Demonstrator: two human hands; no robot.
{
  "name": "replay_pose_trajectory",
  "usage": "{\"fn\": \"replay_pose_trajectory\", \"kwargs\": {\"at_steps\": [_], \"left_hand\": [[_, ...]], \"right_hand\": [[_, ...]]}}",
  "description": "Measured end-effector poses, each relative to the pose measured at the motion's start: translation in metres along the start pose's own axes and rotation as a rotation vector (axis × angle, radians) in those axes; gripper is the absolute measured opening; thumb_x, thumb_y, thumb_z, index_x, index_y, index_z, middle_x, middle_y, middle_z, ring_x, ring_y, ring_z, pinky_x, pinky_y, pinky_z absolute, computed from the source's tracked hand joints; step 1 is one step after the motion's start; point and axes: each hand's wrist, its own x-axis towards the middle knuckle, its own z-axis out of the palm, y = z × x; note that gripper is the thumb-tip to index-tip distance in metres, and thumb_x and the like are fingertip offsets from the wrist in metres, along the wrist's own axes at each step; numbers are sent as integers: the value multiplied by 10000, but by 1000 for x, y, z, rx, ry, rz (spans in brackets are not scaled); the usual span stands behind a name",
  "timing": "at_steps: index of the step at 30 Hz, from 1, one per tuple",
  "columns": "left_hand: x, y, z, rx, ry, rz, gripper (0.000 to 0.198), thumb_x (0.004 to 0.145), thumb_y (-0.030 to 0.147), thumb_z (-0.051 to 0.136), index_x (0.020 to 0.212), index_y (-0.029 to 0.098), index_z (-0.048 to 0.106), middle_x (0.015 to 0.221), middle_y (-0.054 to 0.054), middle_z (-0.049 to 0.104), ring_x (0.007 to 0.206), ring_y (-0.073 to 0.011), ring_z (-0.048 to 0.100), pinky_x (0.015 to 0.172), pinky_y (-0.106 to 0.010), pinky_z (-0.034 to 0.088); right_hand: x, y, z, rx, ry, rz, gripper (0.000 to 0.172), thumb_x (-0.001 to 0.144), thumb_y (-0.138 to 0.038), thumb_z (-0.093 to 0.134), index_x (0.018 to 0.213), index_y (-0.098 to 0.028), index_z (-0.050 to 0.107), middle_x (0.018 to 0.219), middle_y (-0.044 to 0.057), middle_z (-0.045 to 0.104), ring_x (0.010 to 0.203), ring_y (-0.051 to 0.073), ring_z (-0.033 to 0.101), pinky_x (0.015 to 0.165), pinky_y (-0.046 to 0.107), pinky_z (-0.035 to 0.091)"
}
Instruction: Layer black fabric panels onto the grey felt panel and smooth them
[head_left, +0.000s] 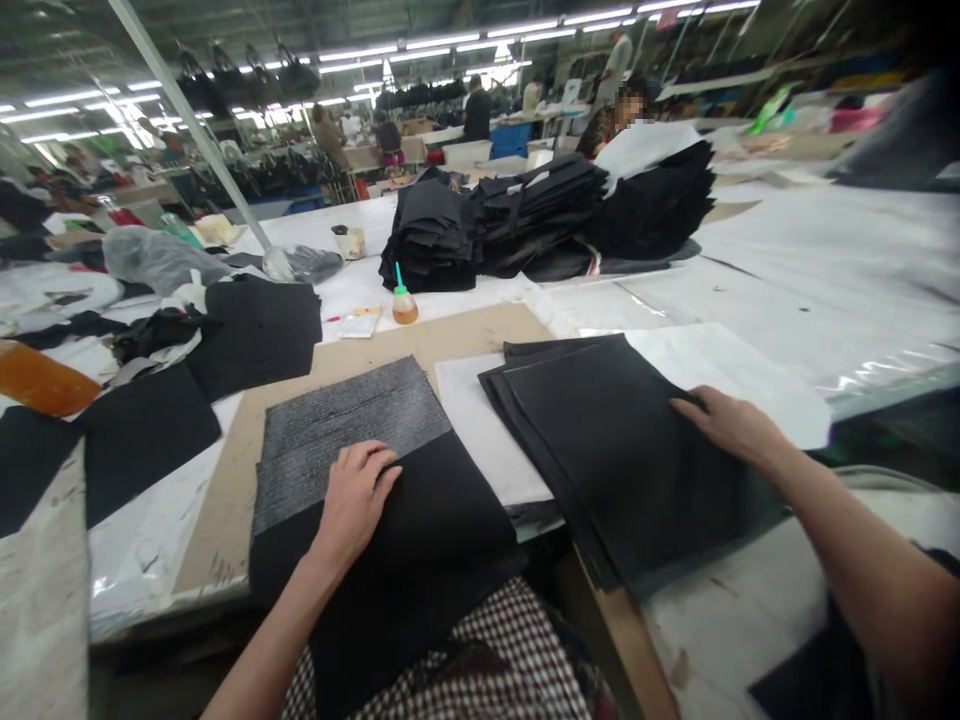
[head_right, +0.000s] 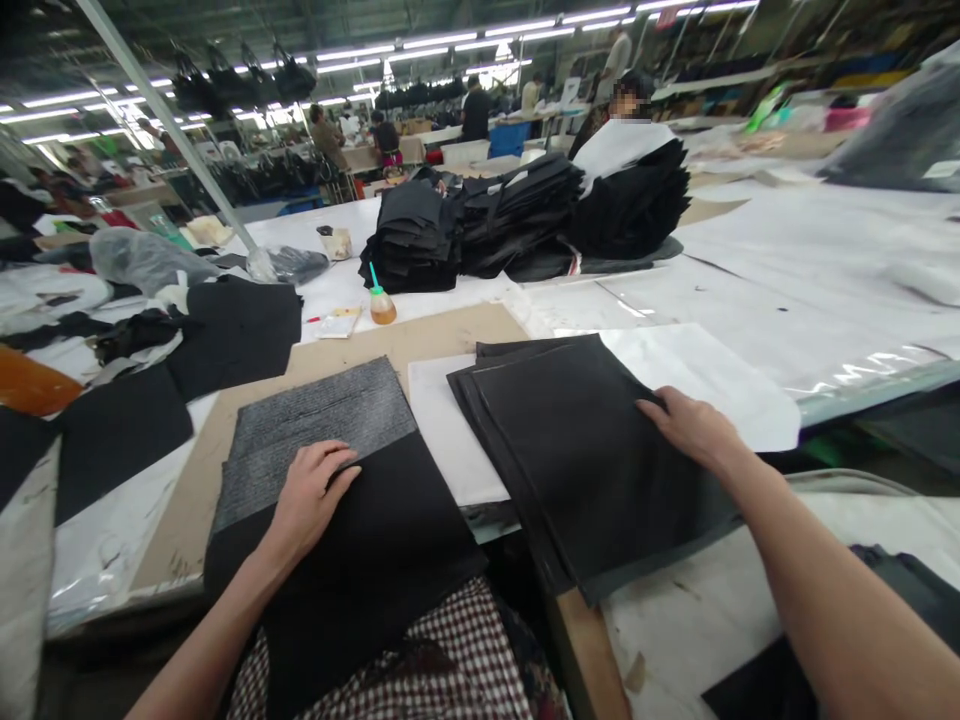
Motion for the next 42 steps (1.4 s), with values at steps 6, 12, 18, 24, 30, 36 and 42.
{"fn": "replay_pose_trajectory", "kwargs": {"at_steps": [6, 12, 18, 24, 30, 36, 42], "left_hand": [[9, 1, 17, 57, 9, -1, 94, 935, 257, 598, 995, 226, 663, 1112, -69, 610, 1044, -242, 524, 892, -431, 451], [6, 11, 14, 16, 12, -3, 47, 908, 217, 619, 864, 212, 602, 1123, -58, 609, 1083, -239, 527, 921, -426, 408], [0, 15, 11, -6, -24, 102, 69, 940, 168, 553, 895, 213, 528, 1099, -45, 629, 1074, -206, 555, 977, -426, 348], [-2, 5, 18, -47, -30, 55, 67, 949, 217, 554, 988, 214, 500, 976, -31, 644, 931, -194, 598, 981, -445, 361], [9, 9, 17, -100, -22, -59, 672, 910, 248, 637, 1473, 228, 271, 1055, -51, 650, 977, -219, 619, 989, -446, 395], [26, 8, 26, -29, -86, 37, 211, 973, 297, 556, 1174, 258, 607, 1075, -46, 647, 1036, -225, 585, 923, -403, 419], [26, 2, 33, 108, -24, 115, 209, 1007, 245, 488, 1108, 252, 671, 997, -50, 637, 923, -203, 569, 835, -376, 405]], "right_hand": [[-12, -93, 28, -465, 342, -256, 390, 956, -439, 386, 1147, -183, 610, 1147, 259, 572, 1070, 462, 540, 821, 652, 403], [-24, -234, 89, -149, 38, -625, 304, 1001, -242, 441, 1262, -216, 594, 1212, 101, 618, 1077, 231, 588, 933, 389, 473], [-30, -319, 145, 123, -316, -1026, 397, 1001, -319, 519, 1380, -200, 506, 1300, 85, 600, 1197, 222, 490, 1024, 409, 373], [-1, -315, 156, -87, -369, -937, 402, 851, -515, 707, 1055, -170, 694, 899, 64, 678, 906, 233, 521, 912, 423, 340], [8, -300, 151, 96, -431, -781, 380, 844, -471, 736, 1095, -196, 666, 1016, 48, 666, 985, 214, 569, 913, 371, 390], [19, -293, 176, 311, -455, -763, 171, 968, -266, 588, 1059, -196, 715, 974, 46, 695, 914, 166, 631, 865, 304, 456], [25, -286, 176, 220, -426, -845, 139, 957, -222, 609, 999, -228, 741, 940, 28, 675, 919, 157, 611, 869, 299, 430]]}}
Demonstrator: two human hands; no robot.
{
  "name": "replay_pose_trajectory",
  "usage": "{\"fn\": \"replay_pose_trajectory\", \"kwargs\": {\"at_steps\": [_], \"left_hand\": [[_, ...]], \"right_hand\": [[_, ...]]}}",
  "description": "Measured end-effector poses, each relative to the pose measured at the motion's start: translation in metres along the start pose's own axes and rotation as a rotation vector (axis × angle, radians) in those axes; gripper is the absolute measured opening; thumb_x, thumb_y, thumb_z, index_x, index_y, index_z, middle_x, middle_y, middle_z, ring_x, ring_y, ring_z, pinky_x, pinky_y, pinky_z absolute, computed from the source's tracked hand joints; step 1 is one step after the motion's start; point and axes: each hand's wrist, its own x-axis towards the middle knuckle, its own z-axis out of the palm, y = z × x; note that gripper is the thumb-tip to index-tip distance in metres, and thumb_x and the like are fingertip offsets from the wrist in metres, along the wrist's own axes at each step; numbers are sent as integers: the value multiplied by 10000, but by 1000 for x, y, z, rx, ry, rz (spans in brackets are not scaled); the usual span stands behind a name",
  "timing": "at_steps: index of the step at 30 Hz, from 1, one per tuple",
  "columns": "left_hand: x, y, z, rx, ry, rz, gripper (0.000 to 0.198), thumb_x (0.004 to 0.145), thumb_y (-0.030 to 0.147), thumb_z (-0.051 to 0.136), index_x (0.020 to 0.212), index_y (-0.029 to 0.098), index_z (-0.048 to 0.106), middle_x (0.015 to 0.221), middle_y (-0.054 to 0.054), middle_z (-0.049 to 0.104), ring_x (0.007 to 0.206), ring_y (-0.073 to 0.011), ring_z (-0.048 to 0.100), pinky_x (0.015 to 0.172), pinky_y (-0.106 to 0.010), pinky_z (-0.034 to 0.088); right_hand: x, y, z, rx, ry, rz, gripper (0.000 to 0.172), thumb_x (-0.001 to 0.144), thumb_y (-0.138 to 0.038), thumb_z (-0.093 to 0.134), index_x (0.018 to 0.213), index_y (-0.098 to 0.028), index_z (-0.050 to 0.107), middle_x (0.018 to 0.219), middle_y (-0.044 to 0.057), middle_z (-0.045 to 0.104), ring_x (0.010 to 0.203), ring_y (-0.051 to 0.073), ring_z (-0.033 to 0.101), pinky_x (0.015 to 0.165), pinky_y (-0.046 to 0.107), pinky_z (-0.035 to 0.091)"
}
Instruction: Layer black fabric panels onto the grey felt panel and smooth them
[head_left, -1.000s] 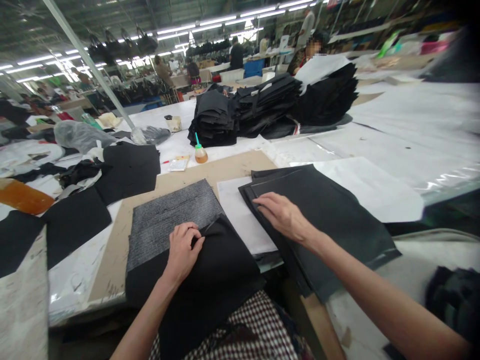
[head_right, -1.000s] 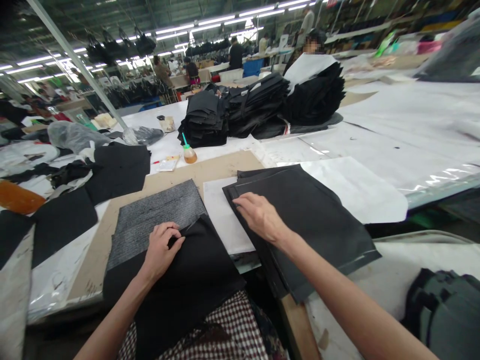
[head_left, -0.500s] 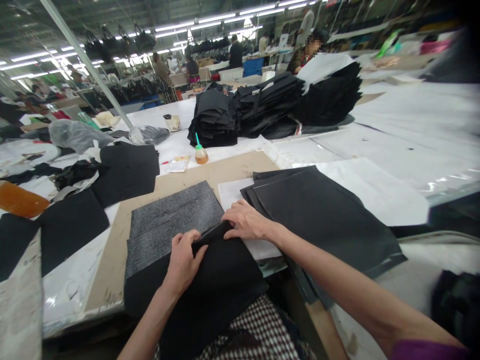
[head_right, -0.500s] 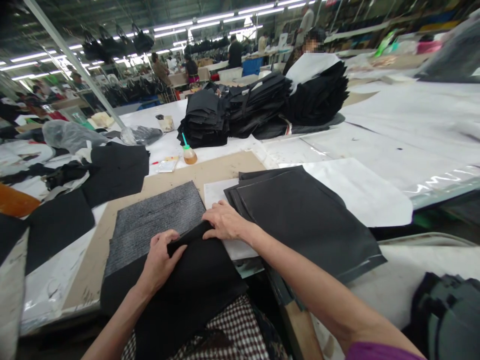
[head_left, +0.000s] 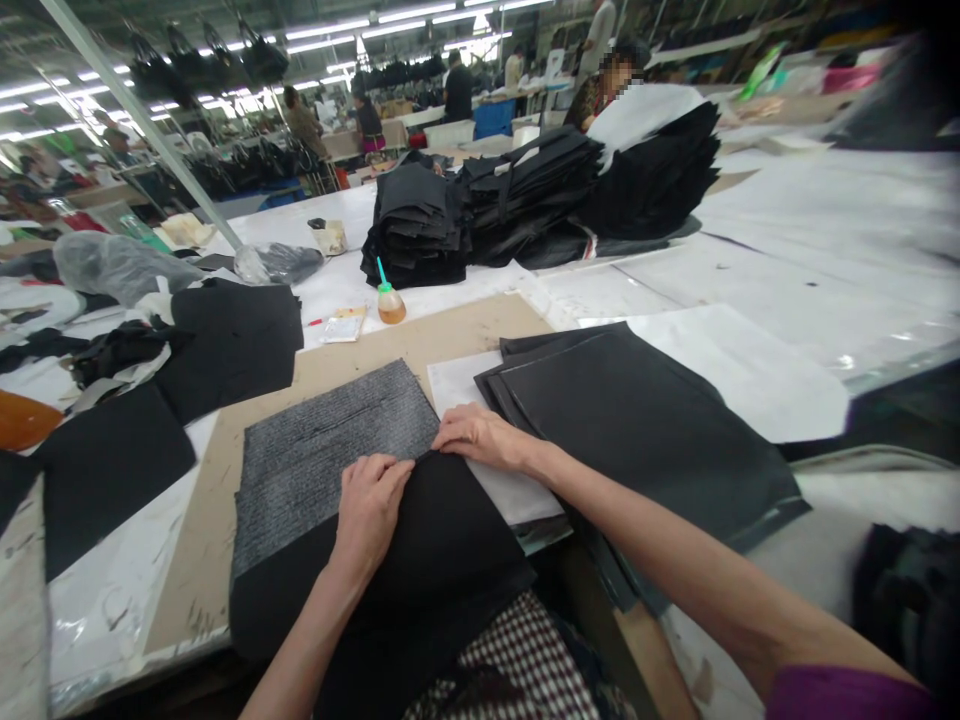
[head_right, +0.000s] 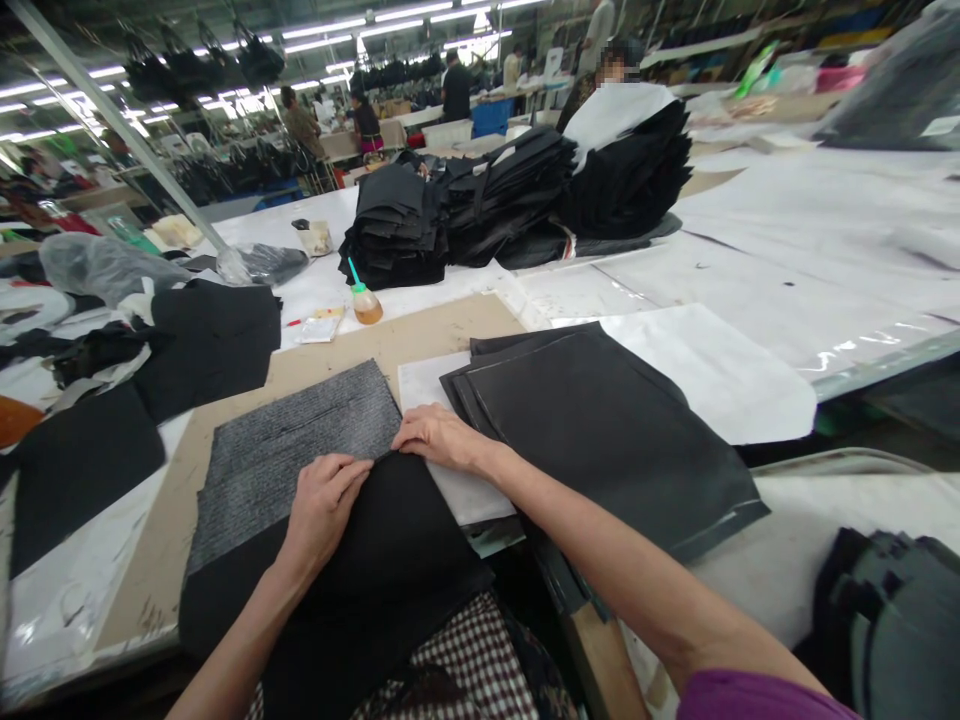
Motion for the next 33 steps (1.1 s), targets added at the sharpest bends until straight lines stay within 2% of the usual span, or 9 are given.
{"fn": "replay_pose_trajectory", "kwargs": {"at_steps": [8, 12, 18, 22, 24, 26, 30, 33], "left_hand": [[-1, 2, -9, 185, -77, 181, 324, 1001, 140, 421, 1224, 244, 632, 1044, -81, 638, 962, -223, 556, 941, -442, 371], [0, 5, -13, 221, -118, 225, 351, 998, 126, 398, 1253, 241, 610, 1078, -87, 632, 1003, -242, 559, 965, -461, 366], [0, 7, -17, 260, -149, 257, 363, 1002, 122, 378, 1290, 217, 577, 1108, -99, 623, 995, -241, 556, 971, -463, 367], [-1, 7, -18, 261, -138, 264, 358, 997, 119, 392, 1286, 225, 576, 1099, -96, 619, 995, -239, 555, 964, -453, 370], [-1, 8, -17, 248, -129, 255, 350, 997, 121, 402, 1278, 227, 581, 1090, -93, 619, 993, -238, 555, 959, -447, 372], [-2, 7, -15, 226, -128, 239, 341, 996, 127, 420, 1281, 221, 581, 1092, -91, 617, 1001, -241, 551, 956, -441, 377], [-11, -7, -17, 172, -127, 190, 315, 995, 166, 465, 1288, 208, 576, 1091, -87, 610, 1005, -238, 540, 922, -409, 398], [-30, -31, -25, 123, -114, 138, 277, 1005, 198, 470, 1252, 208, 594, 1070, -77, 602, 984, -218, 537, 885, -372, 411]], "right_hand": [[-6, -16, -11, -376, -103, -181, 200, 1000, -216, 521, 1059, -228, 712, 984, 46, 634, 930, 185, 507, 913, 351, 366], [-6, -24, -12, -480, -150, -208, 195, 1001, -250, 520, 1077, -213, 697, 985, 42, 619, 944, 203, 486, 924, 366, 353], [-20, -14, -16, -511, -138, -159, 254, 1025, -245, 465, 1173, -209, 668, 992, 47, 617, 922, 200, 492, 919, 378, 358], [-26, -30, -21, -557, -78, -19, 233, 1006, -193, 473, 1069, -178, 696, 1005, 77, 623, 960, 226, 494, 919, 399, 371], [-24, -49, -14, -568, 6, 84, 255, 984, -127, 457, 1105, -160, 679, 1076, 101, 615, 1007, 242, 492, 922, 400, 382], [-19, -70, 3, -538, 67, 140, 317, 968, -88, 438, 1217, -149, 625, 1141, 112, 597, 1043, 245, 493, 925, 388, 399], [-13, -93, 45, -487, 47, 157, 345, 959, -100, 457, 1287, -130, 561, 1113, 118, 592, 1073, 249, 498, 927, 385, 426], [-13, -95, 57, -499, 26, 180, 370, 959, -115, 480, 1323, -146, 540, 1106, 105, 592, 1076, 244, 497, 948, 394, 413]]}}
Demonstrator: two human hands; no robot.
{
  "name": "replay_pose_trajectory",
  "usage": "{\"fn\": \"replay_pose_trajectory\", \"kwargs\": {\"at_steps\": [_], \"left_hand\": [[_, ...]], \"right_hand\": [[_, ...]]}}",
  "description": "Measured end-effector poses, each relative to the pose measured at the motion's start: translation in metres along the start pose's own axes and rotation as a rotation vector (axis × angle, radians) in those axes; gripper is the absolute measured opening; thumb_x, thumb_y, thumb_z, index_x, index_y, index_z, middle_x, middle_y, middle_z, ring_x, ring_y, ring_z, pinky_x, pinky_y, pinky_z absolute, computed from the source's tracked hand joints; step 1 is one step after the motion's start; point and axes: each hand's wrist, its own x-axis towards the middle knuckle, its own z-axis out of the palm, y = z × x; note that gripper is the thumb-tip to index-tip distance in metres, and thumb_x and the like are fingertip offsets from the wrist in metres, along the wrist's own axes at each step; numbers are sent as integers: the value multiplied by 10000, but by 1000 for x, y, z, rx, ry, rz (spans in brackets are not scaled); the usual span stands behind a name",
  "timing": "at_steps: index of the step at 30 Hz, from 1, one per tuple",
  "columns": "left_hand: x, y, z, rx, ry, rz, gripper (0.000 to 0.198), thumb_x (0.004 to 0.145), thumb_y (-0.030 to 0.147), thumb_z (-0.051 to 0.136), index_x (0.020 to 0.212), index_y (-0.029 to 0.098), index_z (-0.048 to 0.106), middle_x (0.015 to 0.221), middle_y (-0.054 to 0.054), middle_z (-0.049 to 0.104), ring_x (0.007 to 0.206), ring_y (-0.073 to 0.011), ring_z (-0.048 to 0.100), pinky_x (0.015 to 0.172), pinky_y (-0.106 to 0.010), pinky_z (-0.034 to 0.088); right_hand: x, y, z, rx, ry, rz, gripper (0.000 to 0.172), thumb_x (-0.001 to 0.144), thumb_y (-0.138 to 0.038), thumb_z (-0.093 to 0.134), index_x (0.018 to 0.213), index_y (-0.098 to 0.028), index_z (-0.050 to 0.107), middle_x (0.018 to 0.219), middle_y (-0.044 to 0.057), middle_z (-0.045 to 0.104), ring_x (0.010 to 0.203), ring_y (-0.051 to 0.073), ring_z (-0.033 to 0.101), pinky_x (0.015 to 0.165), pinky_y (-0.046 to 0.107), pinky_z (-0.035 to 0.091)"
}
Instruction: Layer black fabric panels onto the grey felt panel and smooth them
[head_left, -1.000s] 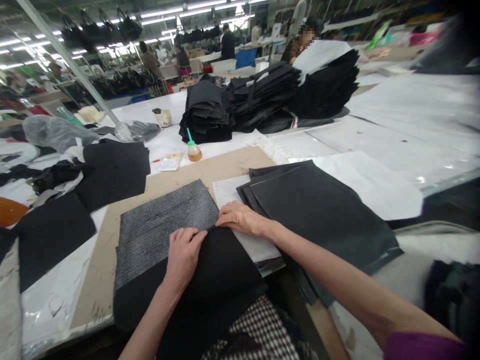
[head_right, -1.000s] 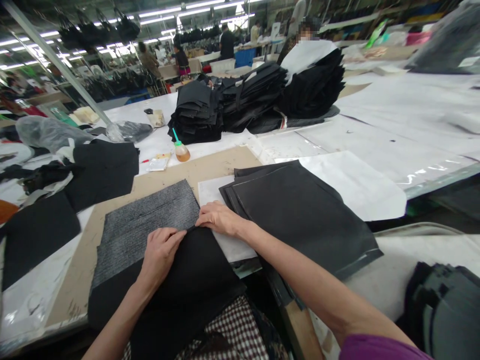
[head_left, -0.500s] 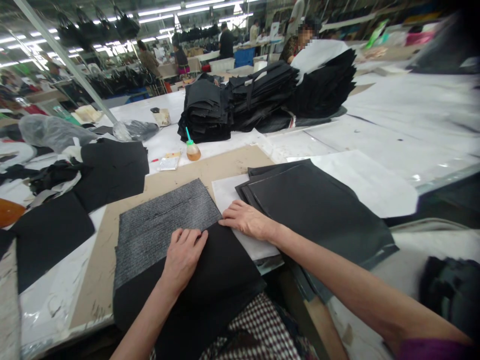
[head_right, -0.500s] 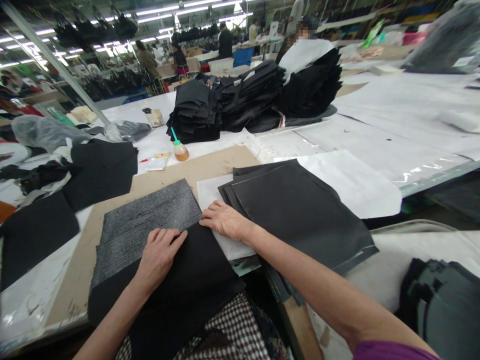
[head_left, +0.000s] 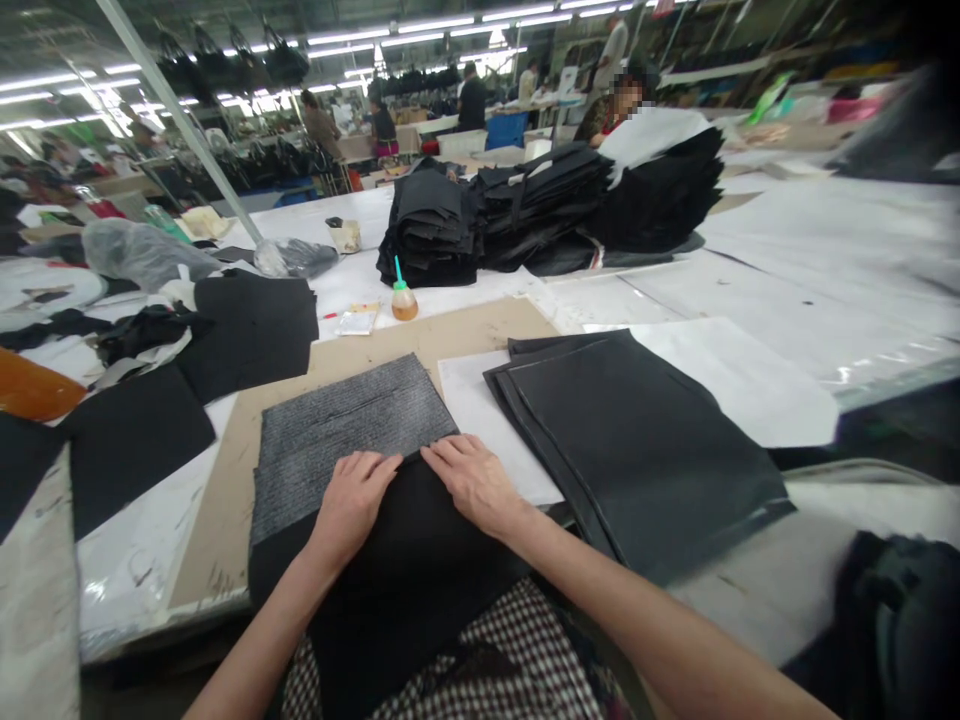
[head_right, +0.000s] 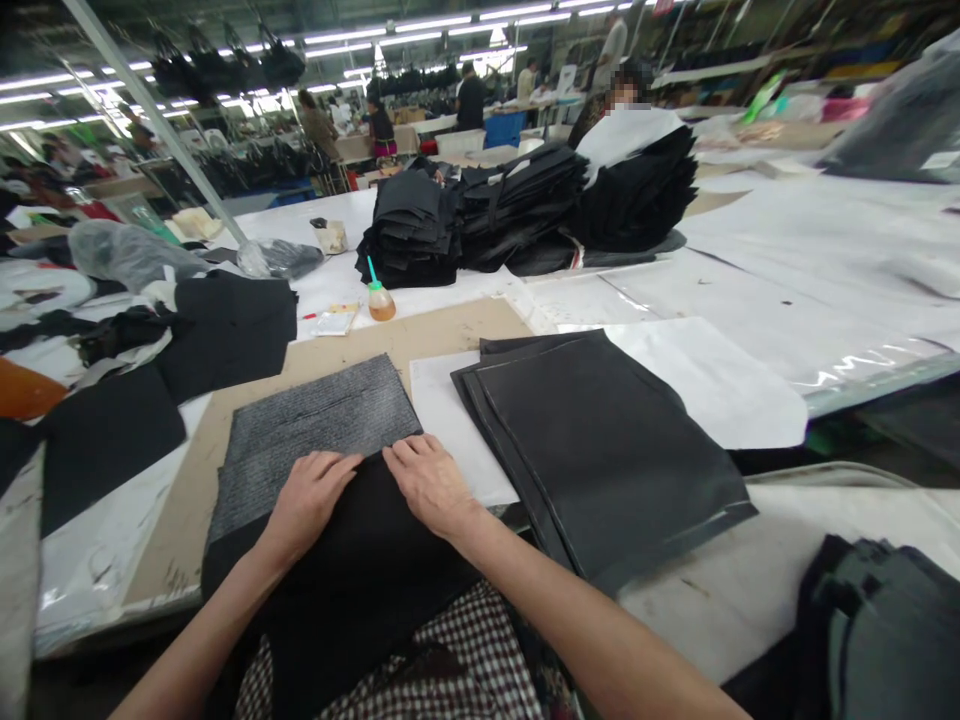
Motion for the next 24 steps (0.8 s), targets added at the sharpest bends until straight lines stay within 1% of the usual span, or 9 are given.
{"fn": "replay_pose_trajectory", "kwargs": {"at_steps": [4, 7, 13, 15, 17, 19, 21, 22, 24], "left_hand": [[-30, -26, -8, -62, 0, -17, 269, 1009, 190, 462, 1231, 232, 609, 1080, -66, 592, 971, -197, 528, 852, -342, 413], [-40, -32, -14, -58, 2, 0, 294, 1007, 176, 457, 1253, 239, 604, 1075, -68, 595, 964, -194, 526, 836, -341, 407], [-35, -23, -26, 96, -54, 70, 316, 979, 139, 483, 1250, 247, 604, 1060, -68, 612, 979, -223, 524, 926, -437, 364], [-33, -19, -30, 157, -58, 103, 320, 971, 133, 483, 1250, 232, 603, 1041, -75, 615, 972, -231, 524, 955, -463, 356], [-32, -16, -33, 201, -60, 136, 322, 967, 126, 476, 1252, 213, 598, 1032, -81, 614, 970, -235, 525, 979, -474, 353], [-31, -14, -35, 230, -67, 161, 316, 967, 123, 469, 1247, 199, 593, 1029, -83, 613, 968, -235, 528, 988, -474, 357], [-32, -13, -35, 240, -67, 174, 304, 971, 124, 463, 1239, 191, 590, 1032, -82, 615, 971, -233, 535, 989, -471, 359], [-32, -13, -35, 238, -62, 175, 300, 975, 127, 460, 1240, 189, 587, 1044, -82, 617, 982, -233, 539, 991, -467, 359], [-34, -15, -33, 216, -47, 164, 302, 984, 136, 457, 1256, 190, 578, 1091, -84, 622, 1019, -231, 541, 997, -458, 352]], "right_hand": [[0, 2, -6, -36, -14, -38, 430, 972, -135, 477, 1395, -205, 499, 1089, 84, 586, 1051, 240, 498, 1003, 428, 360], [2, -1, -11, -70, -19, -45, 449, 967, -126, 479, 1399, -245, 504, 1085, 78, 583, 1056, 242, 497, 1038, 452, 319], [2, -3, -12, -100, -25, -53, 445, 953, -123, 515, 1378, -254, 529, 1074, 79, 589, 1045, 241, 505, 1037, 454, 313], [4, -2, -13, -105, -30, -50, 434, 950, -121, 520, 1364, -248, 542, 1068, 81, 593, 1031, 243, 507, 1033, 462, 318], [8, -5, -15, -110, -21, -37, 395, 946, -120, 527, 1321, -236, 575, 1104, 92, 590, 1063, 256, 496, 1034, 473, 318], [13, -13, -15, -118, 16, -32, 317, 949, -125, 525, 1243, -203, 616, 1220, 117, 558, 1168, 285, 450, 1045, 482, 314], [20, -25, -12, -105, 40, -75, 263, 963, -135, 506, 1195, -168, 625, 1297, 130, 521, 1222, 290, 415, 1033, 458, 341], [23, -32, -9, -88, 35, -107, 255, 971, -138, 493, 1193, -155, 618, 1278, 130, 529, 1195, 276, 432, 1007, 433, 370], [26, -45, -2, -44, 4, -147, 270, 979, -134, 479, 1223, -142, 595, 1157, 111, 572, 1073, 239, 486, 931, 386, 424]]}}
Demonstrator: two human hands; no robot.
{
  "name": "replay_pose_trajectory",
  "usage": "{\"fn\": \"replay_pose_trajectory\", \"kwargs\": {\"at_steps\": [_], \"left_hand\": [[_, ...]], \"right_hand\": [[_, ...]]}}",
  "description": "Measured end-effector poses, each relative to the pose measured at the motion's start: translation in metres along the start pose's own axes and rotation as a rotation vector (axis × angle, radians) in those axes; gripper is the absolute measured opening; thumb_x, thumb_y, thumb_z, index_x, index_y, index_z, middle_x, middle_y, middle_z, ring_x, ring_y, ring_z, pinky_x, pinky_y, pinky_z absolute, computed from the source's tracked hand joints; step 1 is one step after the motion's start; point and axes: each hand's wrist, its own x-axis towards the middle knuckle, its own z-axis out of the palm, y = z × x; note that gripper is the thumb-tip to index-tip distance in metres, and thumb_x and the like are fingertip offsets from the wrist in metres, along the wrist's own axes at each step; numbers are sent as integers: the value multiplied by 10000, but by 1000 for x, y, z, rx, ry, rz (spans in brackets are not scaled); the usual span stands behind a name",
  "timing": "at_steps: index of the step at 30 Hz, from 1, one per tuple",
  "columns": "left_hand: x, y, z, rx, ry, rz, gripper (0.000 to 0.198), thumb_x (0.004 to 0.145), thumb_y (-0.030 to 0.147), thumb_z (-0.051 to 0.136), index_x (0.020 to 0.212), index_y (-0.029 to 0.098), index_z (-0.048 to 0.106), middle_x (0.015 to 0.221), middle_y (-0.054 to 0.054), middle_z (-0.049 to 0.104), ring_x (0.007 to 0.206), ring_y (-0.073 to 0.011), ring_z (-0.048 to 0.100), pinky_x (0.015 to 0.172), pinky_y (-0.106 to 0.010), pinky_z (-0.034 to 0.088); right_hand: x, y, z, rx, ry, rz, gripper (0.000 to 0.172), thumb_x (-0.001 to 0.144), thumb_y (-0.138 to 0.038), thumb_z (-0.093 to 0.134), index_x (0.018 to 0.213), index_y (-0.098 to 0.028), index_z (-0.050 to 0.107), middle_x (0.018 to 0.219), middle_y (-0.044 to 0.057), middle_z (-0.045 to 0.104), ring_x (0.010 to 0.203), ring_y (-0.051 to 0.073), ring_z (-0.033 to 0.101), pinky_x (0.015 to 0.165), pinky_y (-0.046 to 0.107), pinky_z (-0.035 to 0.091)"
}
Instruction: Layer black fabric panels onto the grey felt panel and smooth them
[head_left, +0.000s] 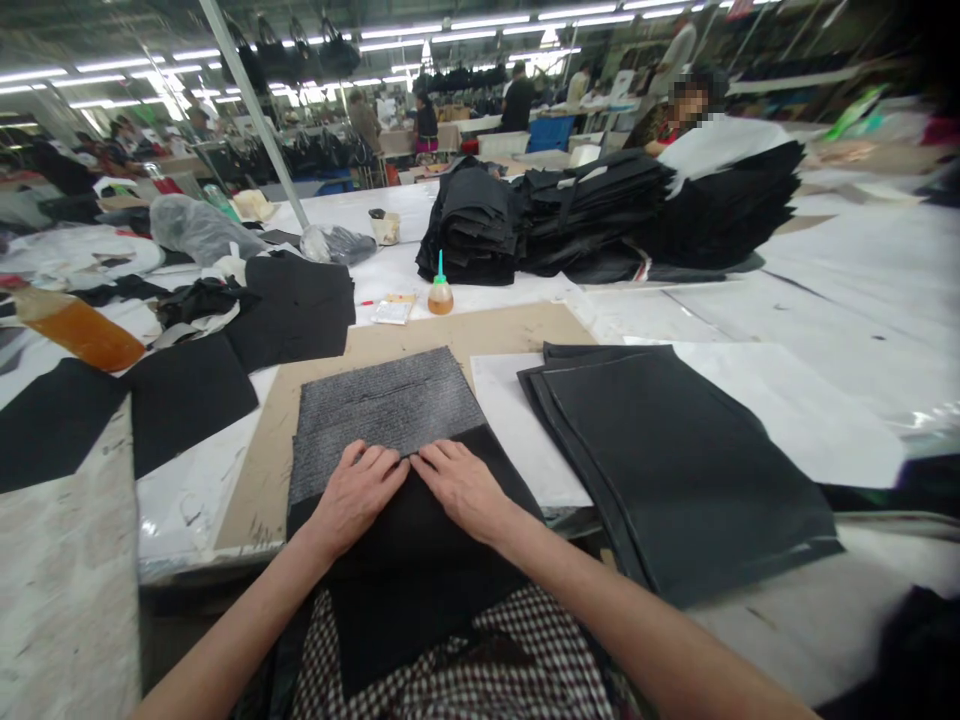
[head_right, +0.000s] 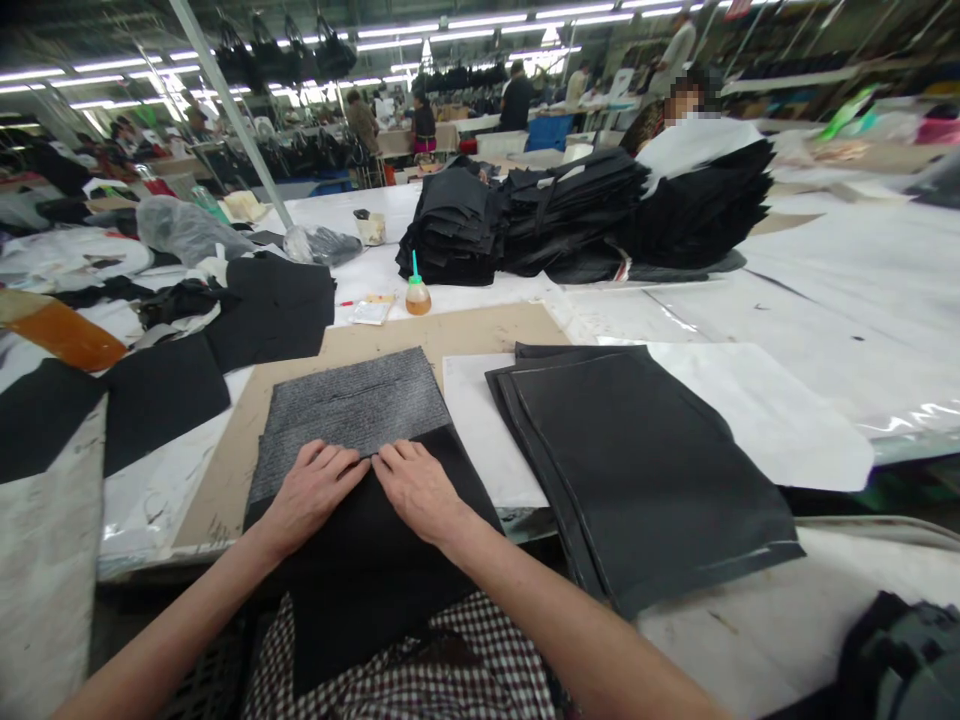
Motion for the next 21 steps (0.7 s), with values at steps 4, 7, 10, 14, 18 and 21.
{"fn": "replay_pose_trajectory", "kwargs": {"at_steps": [4, 7, 10, 14, 18, 21], "left_hand": [[-7, -9, 5, -93, 29, -78, 259, 1006, 212, 477, 1238, 216, 590, 1064, -63, 647, 994, -214, 542, 975, -428, 338], [-16, -22, 5, -175, 36, -154, 226, 998, 331, 524, 1176, 228, 618, 957, -37, 660, 946, -207, 540, 962, -422, 320], [-30, -37, 1, -253, 34, -188, 208, 985, 382, 549, 1101, 241, 650, 917, -19, 665, 925, -198, 535, 967, -414, 303], [-52, -50, -5, -314, 24, -209, 202, 999, 366, 520, 1086, 252, 661, 953, -15, 667, 916, -185, 526, 957, -396, 299], [-67, -52, -4, -301, 49, -196, 215, 1015, 310, 487, 1141, 282, 659, 993, -21, 657, 937, -186, 519, 942, -395, 297], [-73, -49, -3, -231, 47, -165, 250, 1010, 241, 480, 1177, 303, 656, 1000, -32, 639, 931, -193, 511, 931, -411, 297]], "right_hand": [[1, -9, 12, 61, -21, 30, 323, 976, -123, 480, 1287, -151, 560, 1057, 81, 590, 997, 227, 498, 888, 363, 448], [-1, -7, 15, 80, -29, 36, 352, 975, -126, 480, 1320, -157, 545, 1084, 82, 592, 1020, 233, 491, 906, 364, 444], [-1, -6, 15, 90, -39, 37, 410, 971, -113, 469, 1375, -167, 511, 1114, 86, 587, 1042, 234, 481, 921, 364, 438], [1, -6, 12, 93, -62, 20, 529, 968, -89, 440, 1473, -243, 416, 1110, 73, 571, 1041, 230, 468, 914, 370, 431], [3, -7, 10, 60, -92, 2, 550, 955, -78, 450, 1461, -295, 440, 1097, 68, 553, 1025, 234, 459, 885, 382, 424], [5, -8, 8, 35, -99, -9, 533, 951, -92, 476, 1440, -302, 471, 1097, 72, 549, 1013, 236, 459, 868, 382, 419]]}}
